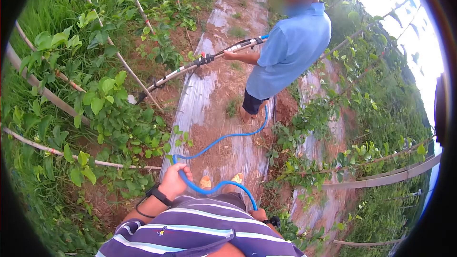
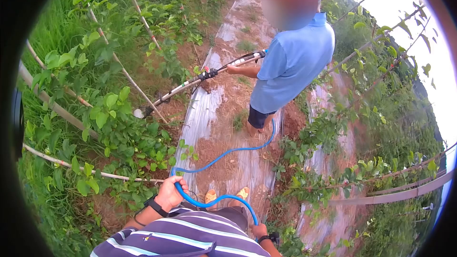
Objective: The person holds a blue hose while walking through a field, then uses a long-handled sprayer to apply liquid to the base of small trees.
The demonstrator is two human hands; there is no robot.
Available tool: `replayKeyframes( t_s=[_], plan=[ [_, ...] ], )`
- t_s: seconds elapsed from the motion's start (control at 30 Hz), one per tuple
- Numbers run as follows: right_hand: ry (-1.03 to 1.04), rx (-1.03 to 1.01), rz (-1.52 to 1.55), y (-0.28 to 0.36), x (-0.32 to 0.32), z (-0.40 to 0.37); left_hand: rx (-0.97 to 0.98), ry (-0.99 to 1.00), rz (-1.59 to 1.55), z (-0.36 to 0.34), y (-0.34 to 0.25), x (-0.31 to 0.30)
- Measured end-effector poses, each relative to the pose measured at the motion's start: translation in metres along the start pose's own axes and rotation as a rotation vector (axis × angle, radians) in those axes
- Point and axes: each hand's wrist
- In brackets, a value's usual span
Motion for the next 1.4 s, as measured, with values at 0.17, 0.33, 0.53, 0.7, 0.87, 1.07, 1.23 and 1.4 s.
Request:
replayKeyframes(
  t_s=[0.17,0.33,0.53,0.7,0.87,1.07,1.23,1.4],
  plan=[
    [0.026,0.023,-0.027,-0.015,0.004,0.006,-0.022,-0.012,0.008,0.0,0.001,0.002],
    [-0.007,-0.008,0.068,-0.023,0.01,0.005,-0.05,0.017,0.018,0.006,0.003,0.004],
    [0.001,0.09,0.054,-0.033,0.019,0.011,0.009,-0.017,0.094,0.011,0.004,0.006],
    [-0.025,0.08,-0.034,-0.046,0.029,0.032,-0.059,0.024,0.149,0.01,0.002,0.006],
    [-0.003,0.059,-0.027,-0.023,0.013,0.007,-0.02,-0.012,0.126,0.011,0.004,0.009],
    [0.012,0.087,0.019,-0.032,0.017,0.009,-0.02,-0.005,0.157,0.011,0.009,0.014],
    [-0.013,0.098,0.095,-0.036,0.013,-0.002,-0.029,-0.013,0.171,0.013,0.014,0.017],
    [0.014,0.136,0.134,-0.053,0.018,0.008,-0.043,-0.016,0.176,0.014,0.019,0.019]
  ],
)
Point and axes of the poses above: each hand's wrist, its own z-axis towards the middle knuckle, its own x-axis out of the palm, y = z × x, and after that the axes turned 1 degree about -x, right-handed
